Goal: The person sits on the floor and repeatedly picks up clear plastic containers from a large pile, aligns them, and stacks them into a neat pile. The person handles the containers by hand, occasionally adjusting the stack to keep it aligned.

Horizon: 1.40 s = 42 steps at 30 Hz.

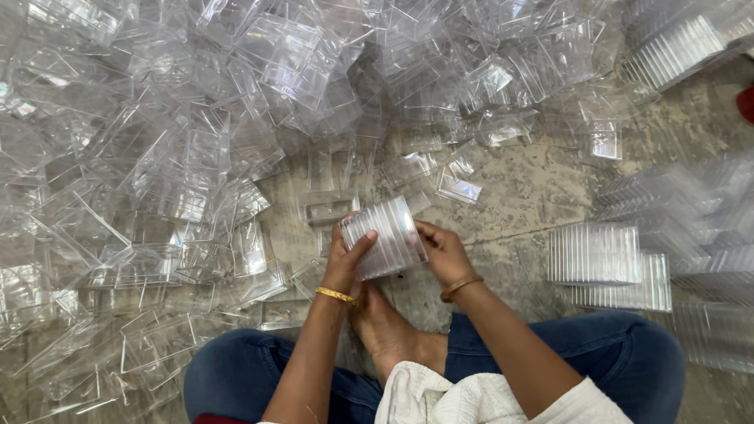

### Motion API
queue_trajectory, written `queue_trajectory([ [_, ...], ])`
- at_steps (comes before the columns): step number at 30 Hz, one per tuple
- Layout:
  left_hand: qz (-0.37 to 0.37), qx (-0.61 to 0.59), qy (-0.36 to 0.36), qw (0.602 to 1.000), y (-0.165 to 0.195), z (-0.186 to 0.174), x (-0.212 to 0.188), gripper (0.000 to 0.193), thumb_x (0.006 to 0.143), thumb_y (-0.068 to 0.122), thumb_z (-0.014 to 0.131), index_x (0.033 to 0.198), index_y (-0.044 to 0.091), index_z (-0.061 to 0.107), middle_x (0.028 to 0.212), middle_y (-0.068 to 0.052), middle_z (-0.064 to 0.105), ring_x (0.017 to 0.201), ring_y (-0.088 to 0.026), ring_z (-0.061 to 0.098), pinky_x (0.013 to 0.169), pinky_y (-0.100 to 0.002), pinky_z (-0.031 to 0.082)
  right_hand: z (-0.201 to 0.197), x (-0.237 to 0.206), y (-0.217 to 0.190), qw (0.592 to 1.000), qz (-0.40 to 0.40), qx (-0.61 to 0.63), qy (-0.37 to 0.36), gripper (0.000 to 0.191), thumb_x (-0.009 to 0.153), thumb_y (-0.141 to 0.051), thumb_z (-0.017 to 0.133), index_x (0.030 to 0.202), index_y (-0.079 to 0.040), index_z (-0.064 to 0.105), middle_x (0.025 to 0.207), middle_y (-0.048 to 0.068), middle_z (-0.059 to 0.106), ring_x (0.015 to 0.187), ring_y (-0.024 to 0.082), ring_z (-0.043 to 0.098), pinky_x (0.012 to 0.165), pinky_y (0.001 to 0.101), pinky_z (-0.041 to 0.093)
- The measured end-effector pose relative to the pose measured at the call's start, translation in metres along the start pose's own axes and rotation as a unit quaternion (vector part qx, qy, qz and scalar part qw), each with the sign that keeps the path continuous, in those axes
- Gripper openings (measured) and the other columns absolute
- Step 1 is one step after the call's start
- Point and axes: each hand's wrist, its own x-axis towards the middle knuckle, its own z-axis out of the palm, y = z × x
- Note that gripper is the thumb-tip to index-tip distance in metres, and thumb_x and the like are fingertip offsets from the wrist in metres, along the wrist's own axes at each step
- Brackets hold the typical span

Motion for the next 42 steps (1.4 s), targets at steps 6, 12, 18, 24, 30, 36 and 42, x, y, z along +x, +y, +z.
queue_trajectory([
  [6, 0.031, -0.058, -0.006, 0.998, 0.007, -0.006, 0.002, 0.077, 0.079, 0.023, 0.081, 0.144, 0.013, 0.039, 0.129, -0.009, 0.058, 0.12, -0.025, 0.06, 0.101, -0.045, 0.054, -0.029, 0.05, -0.039, 0.925, -0.116, -0.359, 0.054, 0.046, 0.097, -0.016, 0.062, 0.143, -0.02, 0.059, 0.147, 0.015, 0.052, 0.133, 0.03, 0.05, 0.111, 0.0465, 0.043],
  [12, 0.042, -0.057, 0.008, 0.997, 0.014, -0.009, 0.006, 0.08, 0.077, 0.026, 0.082, 0.144, 0.013, 0.039, 0.129, -0.009, 0.057, 0.121, -0.025, 0.06, 0.102, -0.045, 0.054, -0.086, 0.077, -0.043, 0.848, -0.027, -0.53, 0.004, 0.099, 0.075, -0.014, 0.083, 0.157, -0.03, 0.029, 0.167, 0.016, 0.002, 0.15, 0.041, 0.017, 0.121, 0.0459, 0.029],
  [18, 0.041, -0.028, 0.007, 0.999, 0.005, -0.008, 0.011, 0.078, 0.077, 0.026, 0.082, 0.143, 0.013, 0.043, 0.127, -0.007, 0.058, 0.118, -0.023, 0.059, 0.1, -0.043, 0.054, -0.093, 0.024, 0.008, 0.923, -0.056, -0.362, 0.117, 0.049, 0.08, -0.008, 0.078, 0.127, -0.018, 0.069, 0.155, 0.017, 0.037, 0.121, 0.034, 0.063, 0.098, 0.0369, 0.057],
  [24, 0.053, -0.008, 0.007, 0.999, 0.005, -0.006, 0.011, 0.078, 0.077, 0.025, 0.084, 0.143, 0.012, 0.043, 0.127, -0.007, 0.058, 0.117, -0.023, 0.059, 0.1, -0.042, 0.052, -0.076, 0.024, -0.028, 0.975, -0.056, -0.121, 0.177, 0.032, 0.087, -0.003, 0.072, 0.119, -0.005, 0.07, 0.109, 0.005, 0.076, 0.085, 0.018, 0.075, 0.077, 0.0296, 0.06],
  [30, 0.017, -0.013, 0.024, 0.999, 0.004, -0.009, 0.014, 0.086, 0.075, 0.028, 0.083, 0.146, 0.012, 0.038, 0.132, -0.011, 0.055, 0.123, -0.025, 0.058, 0.102, -0.043, 0.053, -0.03, 0.015, -0.06, 0.971, -0.106, 0.149, 0.153, 0.034, 0.086, 0.002, 0.069, 0.119, -0.003, 0.071, 0.112, 0.01, 0.077, 0.092, 0.013, 0.076, 0.086, 0.0308, 0.061],
  [36, 0.041, -0.041, 0.048, 0.997, 0.001, -0.011, 0.015, 0.08, 0.076, 0.025, 0.082, 0.141, 0.008, 0.037, 0.128, -0.014, 0.056, 0.119, -0.027, 0.06, 0.101, -0.045, 0.055, -0.011, -0.004, -0.05, 0.99, -0.129, 0.047, 0.007, 0.045, 0.089, -0.003, 0.072, 0.133, -0.002, 0.065, 0.11, 0.013, 0.075, 0.091, 0.014, 0.074, 0.087, 0.0307, 0.065],
  [42, 0.057, -0.015, 0.06, 0.996, 0.011, -0.01, 0.01, 0.073, 0.078, 0.021, 0.079, 0.139, 0.008, 0.042, 0.125, -0.014, 0.06, 0.114, -0.026, 0.063, 0.096, -0.042, 0.057, -0.027, -0.007, -0.061, 0.997, -0.062, 0.044, -0.012, 0.041, 0.093, -0.011, 0.07, 0.133, -0.003, 0.067, 0.105, 0.012, 0.079, 0.085, 0.014, 0.075, 0.08, 0.0301, 0.064],
])
